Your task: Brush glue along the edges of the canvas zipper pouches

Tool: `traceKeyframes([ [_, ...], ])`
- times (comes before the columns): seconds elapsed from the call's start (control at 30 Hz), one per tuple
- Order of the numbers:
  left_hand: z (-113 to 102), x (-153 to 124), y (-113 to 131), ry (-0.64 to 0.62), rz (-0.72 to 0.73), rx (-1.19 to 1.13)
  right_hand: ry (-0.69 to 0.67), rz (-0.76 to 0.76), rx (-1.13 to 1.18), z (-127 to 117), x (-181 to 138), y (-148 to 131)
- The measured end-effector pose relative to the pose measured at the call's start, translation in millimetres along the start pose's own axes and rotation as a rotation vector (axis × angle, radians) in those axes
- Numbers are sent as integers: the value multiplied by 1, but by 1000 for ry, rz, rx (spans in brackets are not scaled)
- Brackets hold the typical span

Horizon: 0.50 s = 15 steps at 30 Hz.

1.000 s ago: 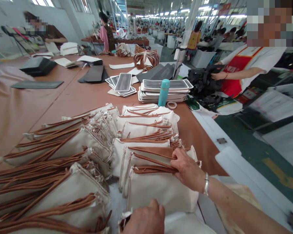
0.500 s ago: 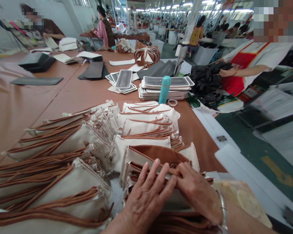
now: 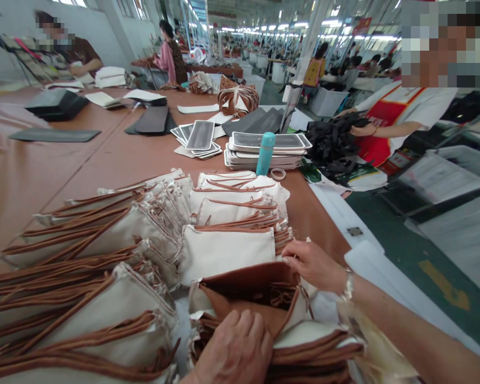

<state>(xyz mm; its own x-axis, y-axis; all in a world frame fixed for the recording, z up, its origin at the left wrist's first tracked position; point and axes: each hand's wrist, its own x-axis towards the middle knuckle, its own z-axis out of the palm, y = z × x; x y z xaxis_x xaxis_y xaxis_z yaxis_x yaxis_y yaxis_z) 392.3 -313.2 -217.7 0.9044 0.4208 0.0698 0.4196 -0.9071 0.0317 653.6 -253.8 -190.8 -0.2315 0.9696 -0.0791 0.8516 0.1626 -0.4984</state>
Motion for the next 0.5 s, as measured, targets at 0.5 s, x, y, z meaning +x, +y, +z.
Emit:
traceKeyframes([
  [0.5,-5,-7,0,88,-143,75,9,-185,-19,36,74,-11],
])
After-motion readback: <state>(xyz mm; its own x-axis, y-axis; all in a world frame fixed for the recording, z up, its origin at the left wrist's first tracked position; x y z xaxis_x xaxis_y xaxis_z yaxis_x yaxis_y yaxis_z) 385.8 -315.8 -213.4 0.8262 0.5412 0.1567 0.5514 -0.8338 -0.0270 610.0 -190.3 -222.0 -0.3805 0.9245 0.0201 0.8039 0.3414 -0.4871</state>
